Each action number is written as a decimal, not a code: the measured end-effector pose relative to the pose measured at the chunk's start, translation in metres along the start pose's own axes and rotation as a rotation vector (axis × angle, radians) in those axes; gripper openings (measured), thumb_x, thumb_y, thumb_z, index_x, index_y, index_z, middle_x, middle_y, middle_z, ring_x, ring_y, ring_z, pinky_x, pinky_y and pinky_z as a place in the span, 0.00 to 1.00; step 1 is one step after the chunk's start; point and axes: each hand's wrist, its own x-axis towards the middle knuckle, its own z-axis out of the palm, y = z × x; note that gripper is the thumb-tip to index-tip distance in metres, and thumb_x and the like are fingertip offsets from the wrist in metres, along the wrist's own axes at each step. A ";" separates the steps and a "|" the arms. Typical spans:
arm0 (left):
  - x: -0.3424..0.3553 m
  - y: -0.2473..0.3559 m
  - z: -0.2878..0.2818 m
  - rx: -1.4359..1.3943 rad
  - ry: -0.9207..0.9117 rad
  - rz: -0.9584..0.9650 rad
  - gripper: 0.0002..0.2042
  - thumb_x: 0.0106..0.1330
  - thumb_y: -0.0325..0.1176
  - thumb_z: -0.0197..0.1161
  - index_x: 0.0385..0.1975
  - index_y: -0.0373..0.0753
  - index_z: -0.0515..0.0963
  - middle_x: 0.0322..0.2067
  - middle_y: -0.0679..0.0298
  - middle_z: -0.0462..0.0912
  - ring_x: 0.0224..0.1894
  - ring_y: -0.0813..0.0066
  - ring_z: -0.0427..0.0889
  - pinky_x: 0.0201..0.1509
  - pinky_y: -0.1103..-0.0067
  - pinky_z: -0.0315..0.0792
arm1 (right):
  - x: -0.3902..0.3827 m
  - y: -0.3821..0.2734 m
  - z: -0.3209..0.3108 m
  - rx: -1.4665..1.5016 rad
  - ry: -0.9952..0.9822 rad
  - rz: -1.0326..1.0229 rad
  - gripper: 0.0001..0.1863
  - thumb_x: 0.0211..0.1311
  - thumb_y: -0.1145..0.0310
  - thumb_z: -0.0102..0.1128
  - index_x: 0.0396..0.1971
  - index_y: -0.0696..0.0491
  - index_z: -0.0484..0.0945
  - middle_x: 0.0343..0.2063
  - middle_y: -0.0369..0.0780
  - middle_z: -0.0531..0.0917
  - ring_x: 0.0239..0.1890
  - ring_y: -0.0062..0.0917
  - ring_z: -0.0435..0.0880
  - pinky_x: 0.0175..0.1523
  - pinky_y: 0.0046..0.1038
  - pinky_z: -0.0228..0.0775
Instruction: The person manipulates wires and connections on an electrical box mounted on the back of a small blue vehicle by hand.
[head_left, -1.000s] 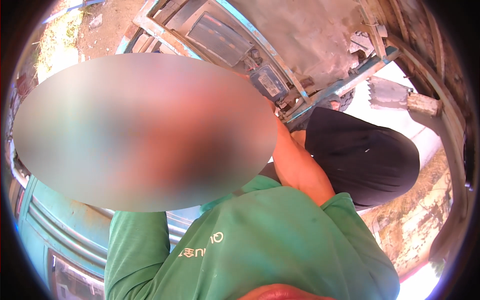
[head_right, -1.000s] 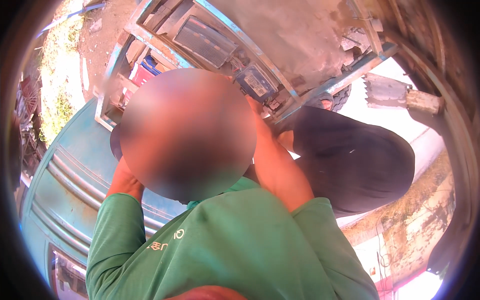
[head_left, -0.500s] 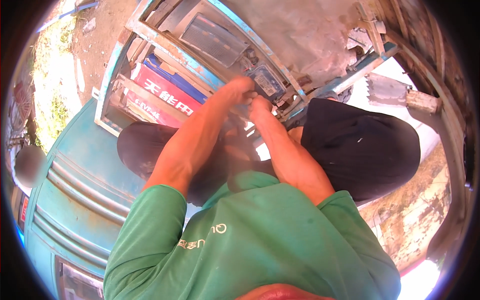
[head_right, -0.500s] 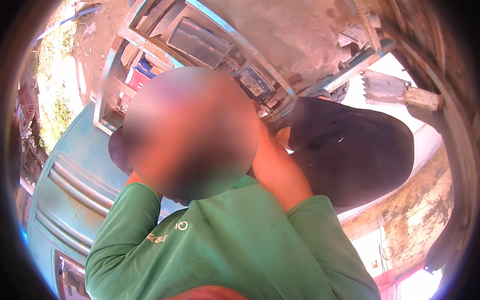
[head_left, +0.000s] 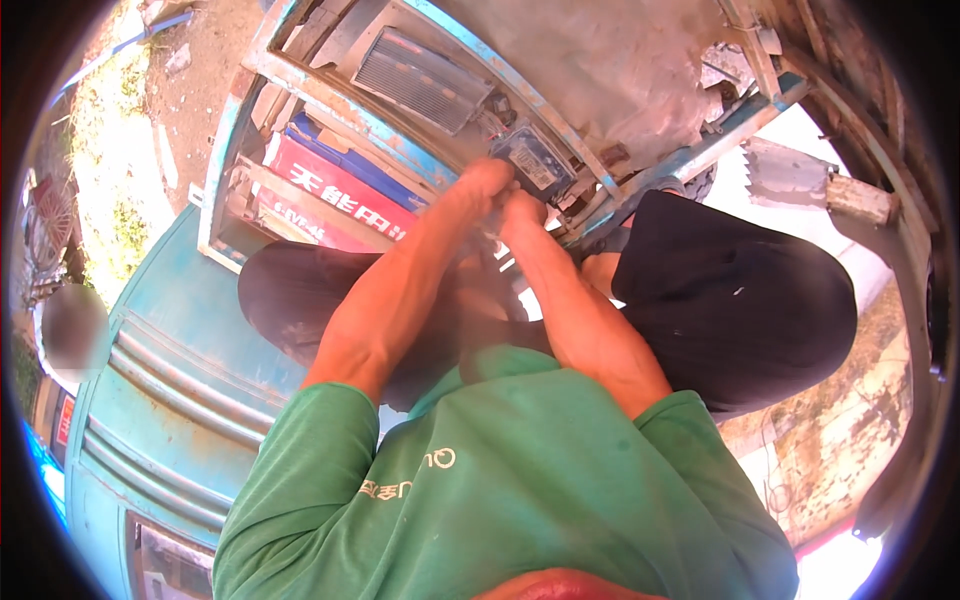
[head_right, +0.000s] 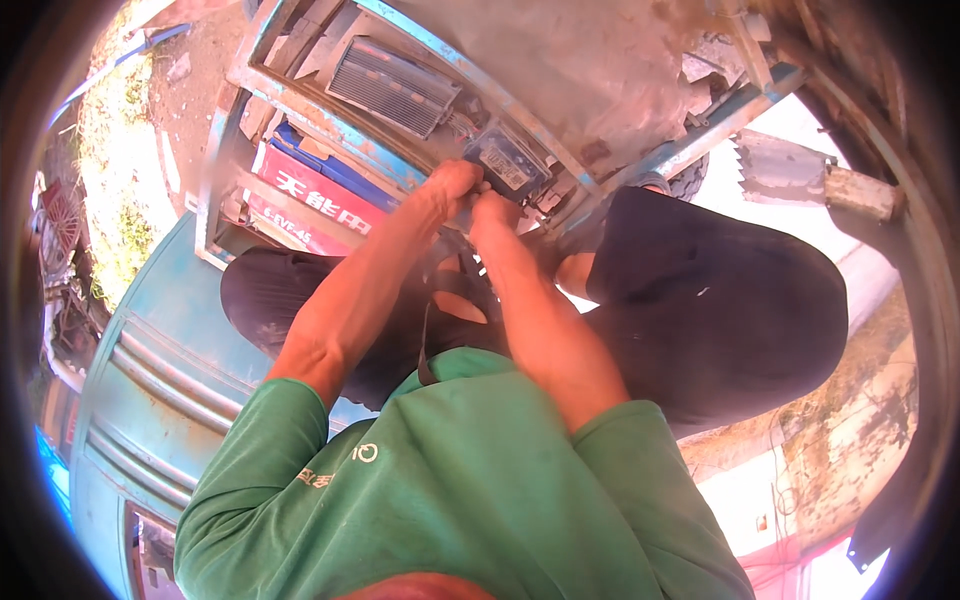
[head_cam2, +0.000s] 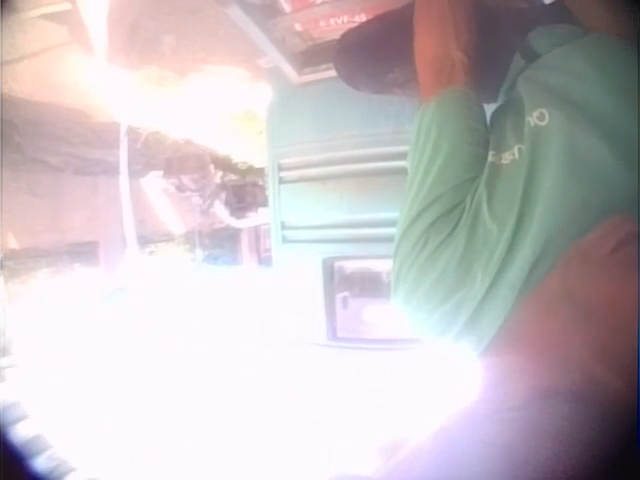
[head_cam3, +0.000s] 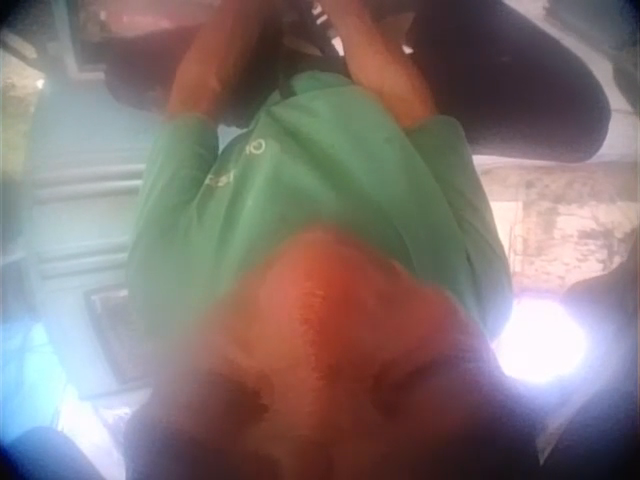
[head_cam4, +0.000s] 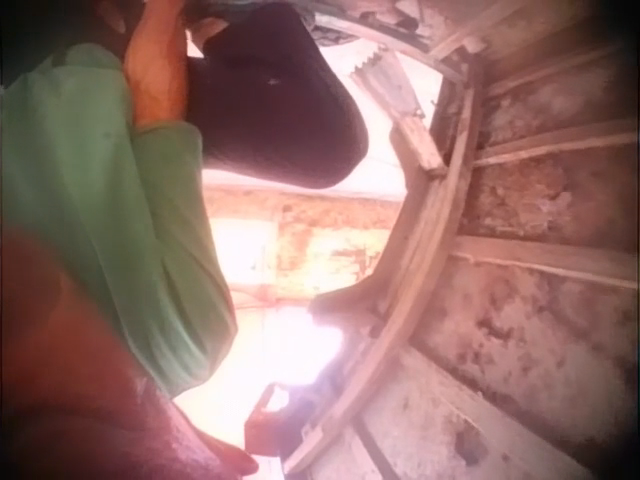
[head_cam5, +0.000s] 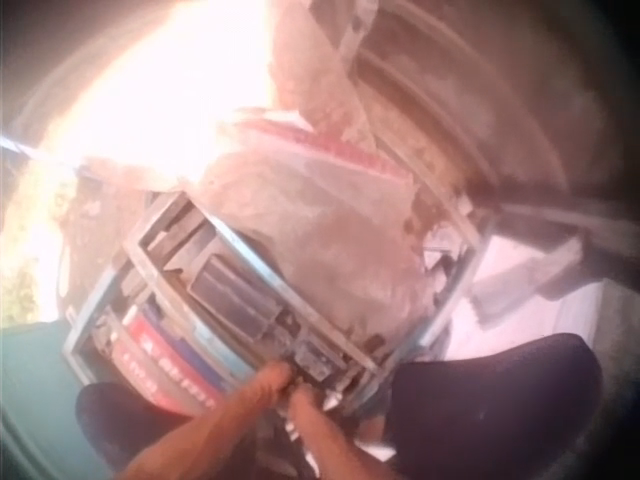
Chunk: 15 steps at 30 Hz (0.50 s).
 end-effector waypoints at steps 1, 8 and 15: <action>-0.005 0.004 0.003 -0.033 0.025 -0.011 0.06 0.68 0.21 0.57 0.36 0.30 0.81 0.35 0.53 0.84 0.32 0.64 0.84 0.29 0.68 0.76 | 0.007 0.003 -0.002 0.006 -0.017 -0.013 0.13 0.74 0.69 0.53 0.49 0.62 0.79 0.44 0.44 0.85 0.44 0.32 0.87 0.45 0.39 0.83; -0.015 0.018 -0.007 -0.216 -0.063 -0.071 0.08 0.68 0.21 0.52 0.38 0.32 0.80 0.38 0.54 0.84 0.38 0.60 0.88 0.37 0.63 0.82 | 0.037 0.017 -0.006 0.024 0.030 0.040 0.05 0.66 0.71 0.60 0.34 0.57 0.80 0.25 0.36 0.80 0.18 0.19 0.72 0.21 0.29 0.59; -0.001 0.007 -0.015 -0.136 -0.116 -0.048 0.08 0.69 0.22 0.50 0.40 0.32 0.78 0.43 0.54 0.83 0.42 0.56 0.89 0.36 0.61 0.82 | 0.017 0.006 -0.011 -0.116 0.005 0.040 0.05 0.67 0.70 0.56 0.34 0.56 0.77 0.23 0.38 0.77 0.16 0.21 0.70 0.19 0.30 0.56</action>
